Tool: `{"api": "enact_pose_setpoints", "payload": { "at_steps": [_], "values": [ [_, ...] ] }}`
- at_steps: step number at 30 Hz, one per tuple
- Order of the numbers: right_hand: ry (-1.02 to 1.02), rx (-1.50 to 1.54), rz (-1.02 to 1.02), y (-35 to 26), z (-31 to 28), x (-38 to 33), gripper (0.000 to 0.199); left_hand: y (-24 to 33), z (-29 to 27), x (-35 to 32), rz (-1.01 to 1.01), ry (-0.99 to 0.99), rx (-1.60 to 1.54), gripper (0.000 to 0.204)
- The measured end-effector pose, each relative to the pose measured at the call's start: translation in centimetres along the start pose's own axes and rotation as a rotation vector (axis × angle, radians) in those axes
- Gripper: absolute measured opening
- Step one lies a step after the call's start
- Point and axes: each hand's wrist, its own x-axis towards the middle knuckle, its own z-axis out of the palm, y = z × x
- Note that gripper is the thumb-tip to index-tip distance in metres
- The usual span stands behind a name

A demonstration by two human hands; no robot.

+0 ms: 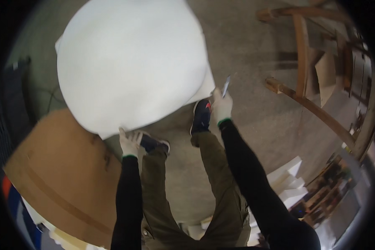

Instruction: The person traces a circular outline on a rectangular foam sheet using a circular template and a pen, then moves the marked sheet to a blue cutting table and cuts along the traced line with a straight blade. The process is repeated for multiple sheets.

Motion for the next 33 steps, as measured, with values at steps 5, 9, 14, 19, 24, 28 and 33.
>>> {"api": "enact_pose_setpoints", "payload": {
  "at_steps": [5, 9, 14, 19, 24, 28, 33],
  "values": [
    [-0.016, -0.146, -0.051, -0.6, -0.6, -2.2, 0.039, -1.5, 4.3, -0.5, -0.057, 0.043, 0.047, 0.069],
    [-0.121, -0.308, -0.085, -1.0, 0.3, -0.3, 0.05, -1.8, 5.6, -0.2, -0.03, -0.001, 0.072, 0.062],
    [-0.127, -0.328, -0.067, -6.9, 0.4, 1.3, 0.03, 0.1, 4.1, -1.4, -0.088, 0.029, 0.19, 0.06],
    [-0.152, -0.102, -0.122, -6.6, -4.0, 3.6, 0.021, -0.2, 4.8, -6.4, -0.079, 0.064, 0.019, 0.061],
    [-0.32, -0.216, -0.021, -16.1, -0.7, -4.5, 0.032, -0.3, -1.2, -5.5, -0.047, 0.032, -0.189, 0.06],
    [-0.489, -0.546, -0.263, -17.8, 5.8, -7.8, 0.032, -1.9, 0.3, -7.4, 0.286, -0.035, 0.439, 0.043],
    [-0.771, -0.858, -0.486, -21.8, 18.0, -15.8, 0.035, 2.4, 5.5, -12.0, 0.405, -0.425, 0.608, 0.038]
  ]
}}
